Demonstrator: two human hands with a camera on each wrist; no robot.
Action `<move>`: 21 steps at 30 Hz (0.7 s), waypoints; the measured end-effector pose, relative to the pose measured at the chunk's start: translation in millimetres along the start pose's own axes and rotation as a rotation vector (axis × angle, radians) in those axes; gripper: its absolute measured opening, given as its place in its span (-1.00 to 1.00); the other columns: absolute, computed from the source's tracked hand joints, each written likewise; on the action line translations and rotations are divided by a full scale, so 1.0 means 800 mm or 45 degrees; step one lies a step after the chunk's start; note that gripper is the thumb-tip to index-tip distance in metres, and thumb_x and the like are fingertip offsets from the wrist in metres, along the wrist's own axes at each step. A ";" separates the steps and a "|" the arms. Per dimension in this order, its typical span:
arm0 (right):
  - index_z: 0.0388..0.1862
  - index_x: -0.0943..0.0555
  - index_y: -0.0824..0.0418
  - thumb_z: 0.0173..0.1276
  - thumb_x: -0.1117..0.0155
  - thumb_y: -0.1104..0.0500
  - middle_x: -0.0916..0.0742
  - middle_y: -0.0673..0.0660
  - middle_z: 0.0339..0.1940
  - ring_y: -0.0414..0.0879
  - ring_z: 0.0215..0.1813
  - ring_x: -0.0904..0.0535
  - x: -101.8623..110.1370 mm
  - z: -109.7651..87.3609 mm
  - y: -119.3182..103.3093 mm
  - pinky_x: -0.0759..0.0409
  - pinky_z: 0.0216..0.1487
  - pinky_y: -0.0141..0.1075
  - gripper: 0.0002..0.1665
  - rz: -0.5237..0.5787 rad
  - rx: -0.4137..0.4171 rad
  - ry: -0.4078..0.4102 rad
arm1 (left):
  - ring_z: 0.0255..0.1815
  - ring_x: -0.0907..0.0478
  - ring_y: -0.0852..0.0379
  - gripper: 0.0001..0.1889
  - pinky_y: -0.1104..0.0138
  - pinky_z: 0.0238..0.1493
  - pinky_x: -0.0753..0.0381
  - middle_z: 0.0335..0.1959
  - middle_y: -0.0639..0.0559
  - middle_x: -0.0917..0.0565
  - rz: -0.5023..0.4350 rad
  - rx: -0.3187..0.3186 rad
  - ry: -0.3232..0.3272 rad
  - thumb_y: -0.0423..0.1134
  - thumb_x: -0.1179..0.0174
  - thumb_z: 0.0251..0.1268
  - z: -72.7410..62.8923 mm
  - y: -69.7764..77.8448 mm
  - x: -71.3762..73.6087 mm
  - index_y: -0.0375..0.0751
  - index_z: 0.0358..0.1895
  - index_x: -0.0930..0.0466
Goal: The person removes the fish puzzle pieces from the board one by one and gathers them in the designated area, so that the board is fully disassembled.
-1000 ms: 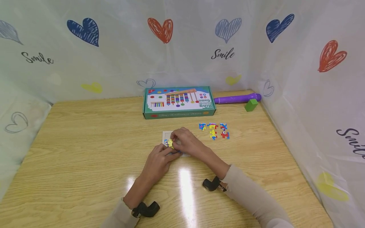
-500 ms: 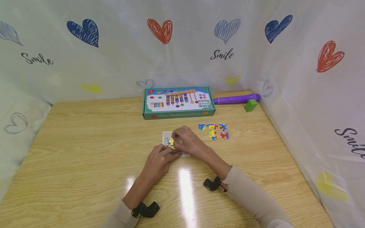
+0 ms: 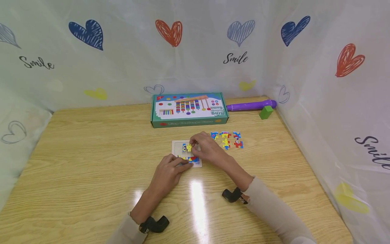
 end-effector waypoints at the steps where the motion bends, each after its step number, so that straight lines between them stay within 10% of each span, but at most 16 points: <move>1: -0.17 -0.66 0.21 0.21 -0.39 0.30 -0.70 0.01 -0.20 -0.08 -0.09 -0.53 0.001 -0.001 0.001 -0.57 0.00 -0.22 -0.80 0.003 0.000 0.004 | -0.30 -0.42 0.08 -0.73 0.26 -0.06 -0.48 -0.19 0.16 -0.77 0.002 0.002 -0.002 -0.41 -0.42 0.12 0.000 0.000 0.000 0.03 -0.15 -0.84; 21: -0.19 -0.65 0.24 0.23 -0.38 0.34 -0.69 0.05 -0.22 -0.05 -0.10 -0.53 0.022 -0.019 0.032 -0.57 -0.03 -0.19 -0.83 0.010 0.003 0.077 | -0.27 -0.45 0.07 -0.70 0.26 -0.03 -0.49 -0.18 0.17 -0.76 0.005 0.026 -0.022 -0.44 -0.40 0.14 -0.001 0.001 -0.001 0.04 -0.13 -0.84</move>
Point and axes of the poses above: each hand's wrist, its own z-axis towards the middle knuckle, its own x-axis out of the back of the hand, y = z × x, the point moved 2 cm from there along z, towards the middle knuckle
